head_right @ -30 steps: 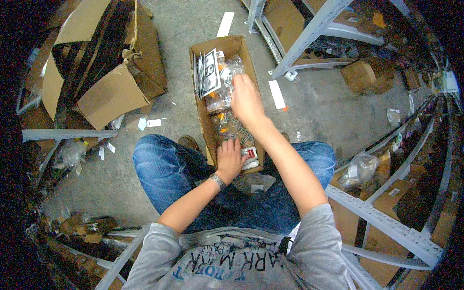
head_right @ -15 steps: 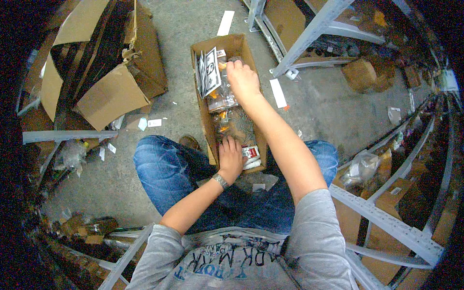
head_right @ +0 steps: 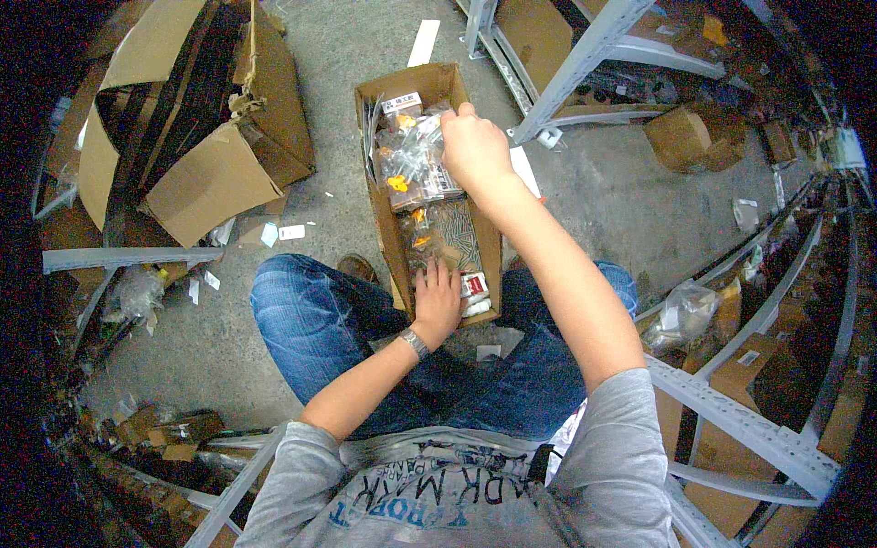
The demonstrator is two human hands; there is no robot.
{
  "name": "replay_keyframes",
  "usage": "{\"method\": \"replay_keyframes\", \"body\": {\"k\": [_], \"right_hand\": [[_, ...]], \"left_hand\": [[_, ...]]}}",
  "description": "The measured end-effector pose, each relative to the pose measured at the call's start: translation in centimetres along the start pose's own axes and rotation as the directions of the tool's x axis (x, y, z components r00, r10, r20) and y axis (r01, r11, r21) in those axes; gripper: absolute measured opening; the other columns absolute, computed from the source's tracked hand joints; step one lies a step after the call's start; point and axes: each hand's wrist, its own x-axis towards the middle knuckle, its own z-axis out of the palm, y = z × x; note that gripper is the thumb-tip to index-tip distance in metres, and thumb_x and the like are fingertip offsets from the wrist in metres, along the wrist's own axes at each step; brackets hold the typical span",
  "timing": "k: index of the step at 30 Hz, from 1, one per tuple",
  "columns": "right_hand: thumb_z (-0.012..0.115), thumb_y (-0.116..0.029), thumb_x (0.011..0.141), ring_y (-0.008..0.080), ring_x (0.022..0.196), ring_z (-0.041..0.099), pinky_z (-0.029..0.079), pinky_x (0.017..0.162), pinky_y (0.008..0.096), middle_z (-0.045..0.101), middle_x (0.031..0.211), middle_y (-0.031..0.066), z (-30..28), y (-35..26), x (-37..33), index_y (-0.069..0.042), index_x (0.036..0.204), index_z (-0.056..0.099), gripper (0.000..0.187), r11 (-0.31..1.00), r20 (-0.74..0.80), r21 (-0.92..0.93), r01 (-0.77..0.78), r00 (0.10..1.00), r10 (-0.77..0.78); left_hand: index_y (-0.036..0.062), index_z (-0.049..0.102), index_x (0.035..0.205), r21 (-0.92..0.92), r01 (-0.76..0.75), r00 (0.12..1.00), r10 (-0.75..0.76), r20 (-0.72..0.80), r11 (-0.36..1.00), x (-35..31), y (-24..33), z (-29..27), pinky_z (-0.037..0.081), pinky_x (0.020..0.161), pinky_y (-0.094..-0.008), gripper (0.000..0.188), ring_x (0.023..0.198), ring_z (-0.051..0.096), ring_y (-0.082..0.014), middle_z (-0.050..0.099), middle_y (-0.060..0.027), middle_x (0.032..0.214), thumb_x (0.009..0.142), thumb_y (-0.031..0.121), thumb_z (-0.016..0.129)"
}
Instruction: The person sorts various packaged items from a large cardboard box, holding several tubes in one hand while picking out and organizing small packaged parts and stickers into the box.
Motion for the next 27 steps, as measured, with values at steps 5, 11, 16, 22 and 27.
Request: {"method": "replay_keyframes", "body": {"k": [5, 11, 16, 22, 27], "right_hand": [[0.049, -0.008, 0.076, 0.0384, 0.077, 0.058, 0.050, 0.068, 0.0427, 0.054, 0.096, 0.0197, -3.1, -0.5, -2.0, 0.000, 0.088, 0.052, 0.015, 0.989, -0.075, 0.134, 0.055, 0.996, -0.045], [0.049, -0.007, 0.076, 0.0376, 0.081, 0.055, 0.046, 0.069, 0.0406, 0.054, 0.086, 0.0200, -3.1, -2.0, -10.2, 0.001, 0.088, 0.050, 0.014, 0.819, 0.022, 0.563, 0.113, 0.988, -0.152], [0.049, -0.010, 0.075, 0.0392, 0.077, 0.056, 0.047, 0.067, 0.0446, 0.053, 0.085, 0.0207, 2.0, -2.8, -13.4, 0.000, 0.086, 0.048, 0.014, 0.875, 0.333, 0.482, -0.041, 0.933, -0.139], [0.059, -0.009, 0.069, 0.0348, 0.084, 0.059, 0.049, 0.074, 0.0432, 0.047, 0.111, 0.0232, 9.7, -2.5, -13.9, 0.001, 0.086, 0.054, 0.021, 0.951, 0.401, 0.299, 0.078, 0.894, -0.199], [0.057, -0.009, 0.070, 0.0342, 0.090, 0.057, 0.047, 0.078, 0.0396, 0.045, 0.118, 0.0194, 10.0, -2.7, -14.8, 0.001, 0.083, 0.058, 0.016, 0.869, 0.296, 0.494, -0.018, 0.943, -0.149]], "left_hand": [[0.0050, 0.046, 0.120, -0.067, -0.006, 1.000, 0.005, -0.017, 0.998, -0.4, 0.0, -0.4, 0.026, 0.097, -0.0485, 0.050, 0.121, 0.032, -0.0346, 0.039, -0.0188, 0.127, 0.079, 0.033, 0.053], [0.0040, 0.045, 0.120, -0.202, -0.116, 0.993, 0.119, 0.005, 0.973, -2.5, 1.2, -4.5, 0.031, 0.092, -0.0471, 0.059, 0.114, 0.039, -0.0331, 0.044, -0.0179, 0.122, 0.072, 0.033, 0.062], [0.0030, 0.055, 0.108, -0.343, -0.282, 0.954, 0.301, 0.002, 0.896, -3.8, 1.5, -4.8, 0.032, 0.091, -0.0414, 0.049, 0.110, 0.041, -0.0300, 0.051, -0.0148, 0.110, 0.071, 0.035, 0.062], [0.0034, 0.055, 0.108, -0.241, -0.318, 0.947, 0.317, -0.044, 0.917, -4.1, 2.0, -3.9, 0.032, 0.090, -0.0414, 0.048, 0.107, 0.042, -0.0294, 0.051, -0.0144, 0.109, 0.073, 0.036, 0.060], [0.0035, 0.054, 0.110, -0.176, -0.291, 0.954, 0.298, 0.016, 0.940, -4.2, 1.8, -4.3, 0.033, 0.088, -0.0402, 0.052, 0.105, 0.042, -0.0290, 0.051, -0.0139, 0.109, 0.072, 0.038, 0.060]]}}
